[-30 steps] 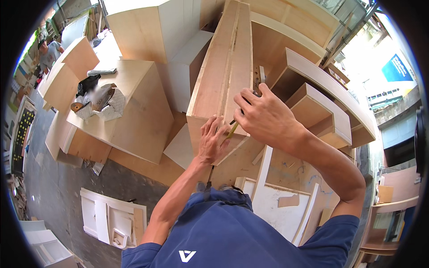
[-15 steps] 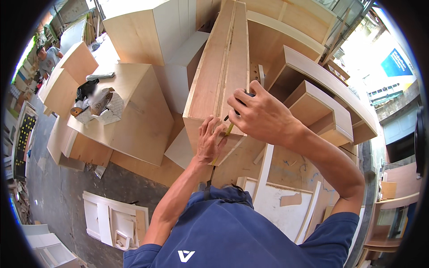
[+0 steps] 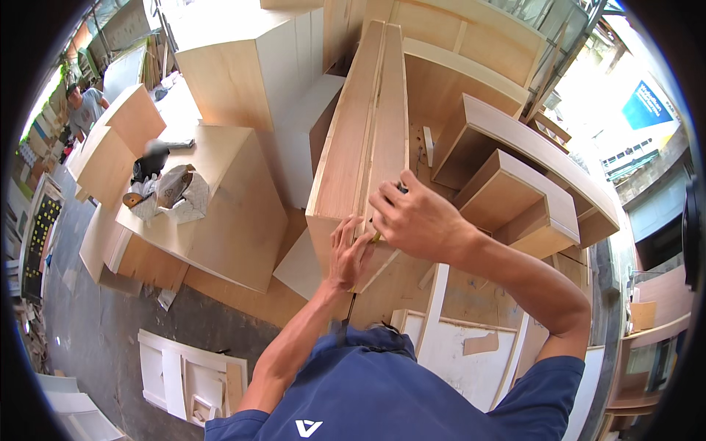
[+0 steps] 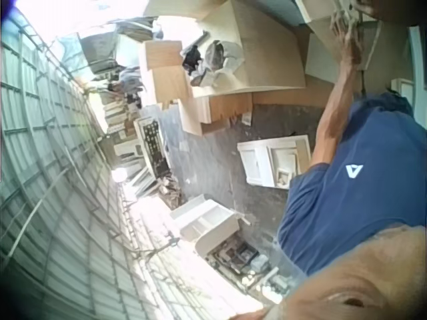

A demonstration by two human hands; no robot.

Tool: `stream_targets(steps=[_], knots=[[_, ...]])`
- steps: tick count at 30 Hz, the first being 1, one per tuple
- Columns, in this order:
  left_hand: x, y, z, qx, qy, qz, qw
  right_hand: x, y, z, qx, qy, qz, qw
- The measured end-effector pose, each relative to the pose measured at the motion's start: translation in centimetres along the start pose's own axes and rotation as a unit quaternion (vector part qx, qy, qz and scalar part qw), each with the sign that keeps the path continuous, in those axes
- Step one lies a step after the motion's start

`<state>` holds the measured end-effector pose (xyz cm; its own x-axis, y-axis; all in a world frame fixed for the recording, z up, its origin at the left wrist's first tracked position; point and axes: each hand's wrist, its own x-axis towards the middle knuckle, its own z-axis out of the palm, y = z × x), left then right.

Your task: The person measures wooden furniture components using a tape measure and hammers a piece of wood into place.

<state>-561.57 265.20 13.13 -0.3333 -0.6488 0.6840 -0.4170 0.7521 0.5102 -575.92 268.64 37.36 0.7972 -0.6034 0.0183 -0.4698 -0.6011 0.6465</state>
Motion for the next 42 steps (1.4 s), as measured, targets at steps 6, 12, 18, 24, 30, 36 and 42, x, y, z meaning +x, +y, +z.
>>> stream_targets(steps=[6, 12, 18, 24, 30, 36, 42], knots=[[-2.0, 2.2, 0.4, -0.087, 0.030, -0.044, 0.995, 0.1, -3.5, 1.9, 0.017, -0.072, -0.009, 0.997], [-4.7, 3.3, 2.4, -0.261, 0.030, -0.173, 0.949, 0.1, -8.1, 3.8, 0.028, -0.192, -0.014, 0.981], [-6.7, 0.0, 7.3, -0.299, -0.114, -0.271, 0.908, -1.6, -8.1, 8.3, 0.070, -0.181, 0.065, 0.979], [-7.4, 2.3, 7.4, -0.363, -0.107, -0.318, 0.869, -4.2, -10.9, 10.4, 0.089, -0.109, 0.062, 0.988], [-9.6, 2.5, 5.0, -0.311, -0.132, -0.206, 0.918, -6.2, -10.6, 7.2, 0.106, -0.147, 0.101, 0.978], [-10.9, 4.3, -0.5, -0.353, -0.147, -0.254, 0.889, -7.2, -3.9, 0.2, 0.160, -0.161, 0.128, 0.965], [-12.9, 3.0, -5.0, -0.220, -0.150, -0.244, 0.933, -10.4, 2.8, -3.6, 0.187, -0.236, 0.202, 0.932]])
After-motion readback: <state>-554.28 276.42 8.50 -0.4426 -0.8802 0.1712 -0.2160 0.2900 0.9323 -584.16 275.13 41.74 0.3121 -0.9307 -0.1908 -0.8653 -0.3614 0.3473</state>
